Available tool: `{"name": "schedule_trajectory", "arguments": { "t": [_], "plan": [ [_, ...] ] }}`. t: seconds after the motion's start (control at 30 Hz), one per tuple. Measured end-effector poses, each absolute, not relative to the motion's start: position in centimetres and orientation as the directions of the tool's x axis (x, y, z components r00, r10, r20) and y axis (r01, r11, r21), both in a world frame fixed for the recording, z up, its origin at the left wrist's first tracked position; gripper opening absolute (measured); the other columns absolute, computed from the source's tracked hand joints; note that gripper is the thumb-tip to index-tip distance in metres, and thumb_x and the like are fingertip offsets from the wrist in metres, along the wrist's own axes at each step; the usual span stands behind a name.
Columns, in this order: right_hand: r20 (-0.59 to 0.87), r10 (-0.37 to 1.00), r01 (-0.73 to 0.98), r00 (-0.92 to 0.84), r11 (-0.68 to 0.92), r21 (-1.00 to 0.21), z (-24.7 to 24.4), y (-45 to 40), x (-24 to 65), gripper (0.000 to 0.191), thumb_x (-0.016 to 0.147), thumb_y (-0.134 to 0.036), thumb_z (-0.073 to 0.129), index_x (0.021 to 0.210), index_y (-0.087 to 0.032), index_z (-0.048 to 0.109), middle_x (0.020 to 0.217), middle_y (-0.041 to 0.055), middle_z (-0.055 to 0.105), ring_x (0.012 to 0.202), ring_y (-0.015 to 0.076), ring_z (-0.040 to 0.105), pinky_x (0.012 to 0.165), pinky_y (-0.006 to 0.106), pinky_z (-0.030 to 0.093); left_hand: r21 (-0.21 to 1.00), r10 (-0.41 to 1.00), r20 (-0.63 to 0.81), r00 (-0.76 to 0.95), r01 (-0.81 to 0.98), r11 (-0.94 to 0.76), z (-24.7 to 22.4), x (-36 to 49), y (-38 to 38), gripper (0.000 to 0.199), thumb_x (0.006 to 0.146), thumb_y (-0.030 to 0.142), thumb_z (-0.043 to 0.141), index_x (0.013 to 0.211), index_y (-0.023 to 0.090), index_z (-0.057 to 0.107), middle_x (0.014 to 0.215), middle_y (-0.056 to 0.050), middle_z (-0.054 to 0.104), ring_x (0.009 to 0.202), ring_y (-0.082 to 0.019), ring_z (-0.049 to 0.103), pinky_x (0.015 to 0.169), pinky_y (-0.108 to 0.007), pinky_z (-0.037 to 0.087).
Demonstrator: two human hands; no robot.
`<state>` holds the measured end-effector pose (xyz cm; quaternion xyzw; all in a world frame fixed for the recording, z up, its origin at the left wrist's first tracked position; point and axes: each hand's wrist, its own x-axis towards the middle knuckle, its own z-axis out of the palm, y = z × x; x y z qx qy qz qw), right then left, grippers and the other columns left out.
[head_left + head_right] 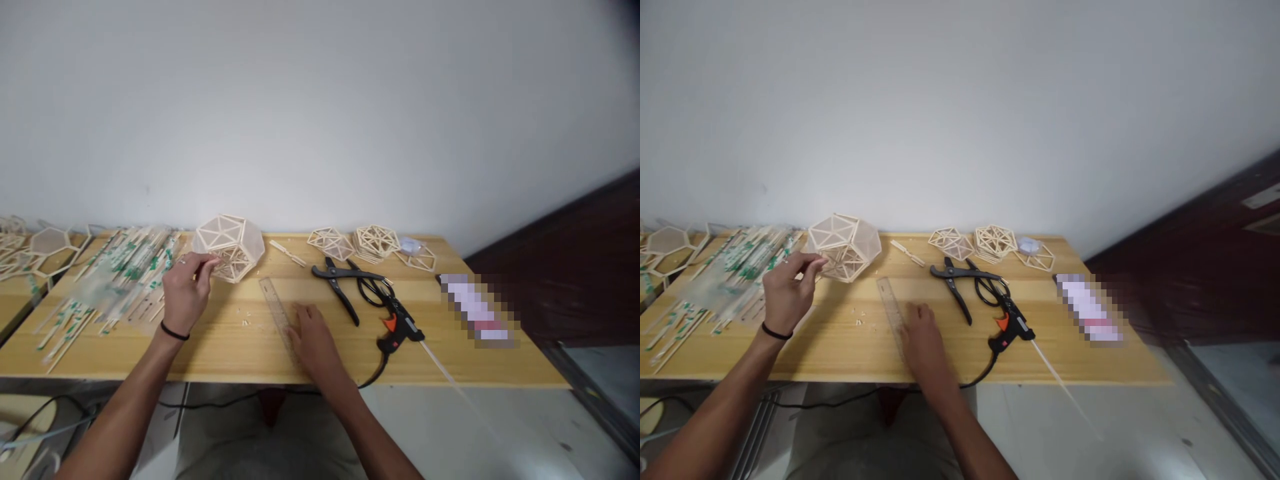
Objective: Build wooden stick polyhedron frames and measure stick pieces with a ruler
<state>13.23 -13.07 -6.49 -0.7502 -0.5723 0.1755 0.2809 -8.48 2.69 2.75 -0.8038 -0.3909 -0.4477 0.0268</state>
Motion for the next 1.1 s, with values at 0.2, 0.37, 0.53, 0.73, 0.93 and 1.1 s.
{"name": "schedule_trajectory", "arguments": {
  "t": [0.2, 0.37, 0.53, 0.73, 0.93, 1.1],
  "plan": [
    [0.069, 0.963, 0.778, 0.261, -0.167, -0.605, -6.6, -13.0, 12.9, 0.034, 0.089, -0.013, 0.064, 0.122, -0.018, 0.067, 0.121, 0.0168, 0.067, 0.110, 0.0333, 0.064, 0.096, 0.046, 0.056, 0.417, 0.704, 0.652, 0.282, 0.642, -0.643, 2.5, -9.1, 1.0, 0.033, 0.103, 0.031, 0.056, 0.077, 0.018, 0.070, 0.060, 0.002, 0.067, 0.050, -0.012, 0.059, 0.056, -0.024, 0.042],
    [0.099, 0.967, 0.782, 0.236, -0.128, -0.610, -6.8, -13.0, 12.5, 0.034, 0.089, -0.010, 0.064, 0.120, -0.022, 0.067, 0.116, 0.0136, 0.069, 0.105, 0.0301, 0.065, 0.092, 0.041, 0.056, 0.515, 0.806, 0.500, 0.318, 0.638, -0.572, 0.5, -10.0, -1.4, 0.034, 0.104, 0.031, 0.051, 0.080, 0.019, 0.072, 0.063, 0.001, 0.071, 0.051, -0.012, 0.064, 0.053, -0.023, 0.046],
    [0.087, 0.973, 0.783, 0.214, -0.118, -0.611, -6.4, -13.2, 12.0, 0.024, 0.092, -0.019, 0.067, 0.116, -0.021, 0.069, 0.117, 0.0149, 0.067, 0.109, 0.0323, 0.064, 0.095, 0.044, 0.055, 0.571, 0.807, 0.444, 0.390, 0.572, -0.590, -2.9, -11.5, -3.5, 0.031, 0.099, 0.016, 0.047, 0.117, 0.020, 0.072, 0.087, -0.002, 0.079, 0.073, -0.016, 0.075, 0.071, -0.026, 0.060],
    [0.051, 0.981, 0.767, 0.189, -0.116, -0.631, -6.6, -13.5, 11.8, 0.039, 0.088, -0.011, 0.065, 0.126, -0.019, 0.067, 0.121, 0.0156, 0.066, 0.110, 0.0324, 0.063, 0.096, 0.046, 0.055, 0.562, 0.809, 0.372, 0.455, 0.584, -0.586, -4.4, -11.2, -5.2, 0.031, 0.102, 0.022, 0.053, 0.127, 0.021, 0.070, 0.128, -0.011, 0.075, 0.121, -0.025, 0.070, 0.106, -0.046, 0.058],
    [0.015, 0.979, 0.743, 0.204, -0.145, -0.653, -7.2, -13.0, 13.7, 0.051, 0.082, -0.006, 0.062, 0.131, -0.018, 0.065, 0.119, 0.0175, 0.067, 0.107, 0.0325, 0.065, 0.097, 0.048, 0.054, 0.545, 0.787, 0.289, 0.544, 0.583, -0.603, -5.8, -9.4, -7.3, 0.049, 0.101, 0.031, 0.062, 0.150, 0.026, 0.055, 0.153, -0.013, 0.060, 0.144, -0.031, 0.053, 0.118, -0.056, 0.048],
    [-0.033, 0.987, 0.728, 0.158, -0.139, -0.671, -7.0, -12.3, 15.4, 0.043, 0.078, -0.010, 0.069, 0.121, -0.014, 0.069, 0.100, 0.0119, 0.072, 0.090, 0.0278, 0.068, 0.088, 0.043, 0.056, 0.589, 0.746, 0.251, 0.617, 0.514, -0.624, -6.0, -8.0, -9.0, 0.047, 0.103, 0.025, 0.058, 0.150, 0.026, 0.056, 0.151, -0.012, 0.061, 0.145, -0.030, 0.053, 0.120, -0.055, 0.048]
  ]
}}
